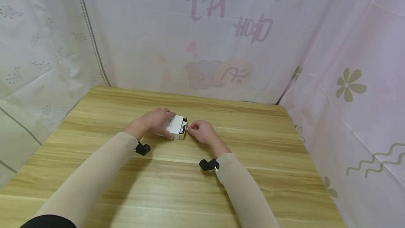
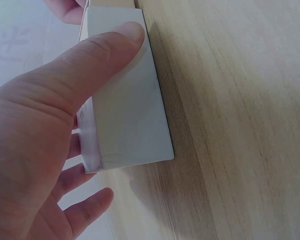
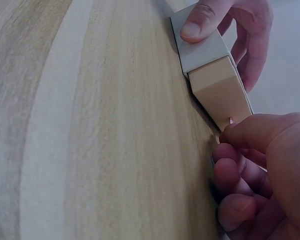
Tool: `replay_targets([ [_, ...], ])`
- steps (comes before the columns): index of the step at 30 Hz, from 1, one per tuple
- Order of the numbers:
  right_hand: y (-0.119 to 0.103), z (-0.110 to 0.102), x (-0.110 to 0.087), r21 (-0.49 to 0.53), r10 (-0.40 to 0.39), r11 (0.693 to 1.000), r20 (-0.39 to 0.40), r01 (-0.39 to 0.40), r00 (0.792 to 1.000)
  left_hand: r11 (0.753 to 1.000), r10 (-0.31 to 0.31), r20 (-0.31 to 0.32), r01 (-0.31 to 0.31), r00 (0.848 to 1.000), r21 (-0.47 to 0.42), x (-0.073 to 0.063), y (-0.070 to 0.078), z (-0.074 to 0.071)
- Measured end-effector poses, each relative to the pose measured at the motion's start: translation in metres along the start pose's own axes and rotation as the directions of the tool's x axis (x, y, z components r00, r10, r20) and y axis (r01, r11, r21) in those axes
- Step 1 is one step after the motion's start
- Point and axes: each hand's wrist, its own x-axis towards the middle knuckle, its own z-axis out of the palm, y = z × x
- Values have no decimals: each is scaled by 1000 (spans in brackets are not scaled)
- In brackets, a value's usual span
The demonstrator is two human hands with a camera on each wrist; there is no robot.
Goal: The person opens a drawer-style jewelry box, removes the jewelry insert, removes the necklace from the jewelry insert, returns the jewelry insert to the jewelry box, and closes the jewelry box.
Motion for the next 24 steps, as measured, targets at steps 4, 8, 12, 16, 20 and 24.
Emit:
replay_targets([
  [4, 2, 0, 1, -5, 0, 1000, -3, 0, 1000, 1000, 4, 0, -4, 1000, 3, 0, 0, 0],
  [8, 3, 1, 2, -14, 6, 1000, -5, -6, 1000, 1000, 6, -2, -6, 1000, 3, -1, 0, 0],
  [12, 3, 0, 1, -7, 7, 1000, 2, -7, 1000, 1000, 7, -5, -7, 1000, 2, -1, -1, 0],
  [16, 3, -1, -1, 27, 15, 1000, 11, -15, 1000, 1000, 8, -3, -8, 1000, -2, -1, -1, 0],
  [20, 4, -1, -1, 65, 35, 997, 24, -36, 999, 1000, 9, -2, -9, 1000, 2, 0, -1, 1],
  [24, 4, -2, -2, 92, 47, 995, 31, -50, 998, 1000, 7, -2, -7, 1000, 4, 0, -1, 1],
])
